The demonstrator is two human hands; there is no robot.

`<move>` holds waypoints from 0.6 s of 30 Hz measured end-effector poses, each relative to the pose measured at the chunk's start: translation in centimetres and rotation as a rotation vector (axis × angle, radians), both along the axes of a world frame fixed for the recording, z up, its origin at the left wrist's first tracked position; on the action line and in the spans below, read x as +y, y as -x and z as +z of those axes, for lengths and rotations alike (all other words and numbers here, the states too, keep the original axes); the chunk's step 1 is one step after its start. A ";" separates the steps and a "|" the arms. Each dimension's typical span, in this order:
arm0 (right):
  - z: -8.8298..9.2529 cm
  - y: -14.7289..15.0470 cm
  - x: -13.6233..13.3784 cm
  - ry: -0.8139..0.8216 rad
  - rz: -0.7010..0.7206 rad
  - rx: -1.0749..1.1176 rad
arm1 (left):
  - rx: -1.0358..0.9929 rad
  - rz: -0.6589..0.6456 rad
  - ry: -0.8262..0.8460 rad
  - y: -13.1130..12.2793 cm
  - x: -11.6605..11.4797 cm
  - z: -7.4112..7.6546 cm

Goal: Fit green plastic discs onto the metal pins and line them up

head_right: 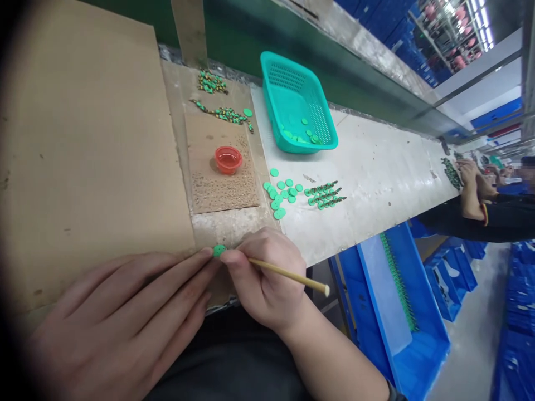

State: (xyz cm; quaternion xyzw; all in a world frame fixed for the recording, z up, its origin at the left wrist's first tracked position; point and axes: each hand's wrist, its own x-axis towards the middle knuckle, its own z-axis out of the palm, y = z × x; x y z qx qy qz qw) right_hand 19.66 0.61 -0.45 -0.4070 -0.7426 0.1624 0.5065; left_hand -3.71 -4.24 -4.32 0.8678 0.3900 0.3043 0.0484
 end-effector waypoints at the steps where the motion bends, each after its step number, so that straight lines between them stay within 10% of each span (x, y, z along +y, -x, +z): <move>1: 0.0 0.0 0.1 0.005 0.002 0.000 | 0.001 0.007 -0.006 -0.1 0.1 0.1; 18: -0.1 0.1 0.1 0.047 -0.001 -0.021 | 0.020 0.004 0.003 0.0 -0.3 0.0</move>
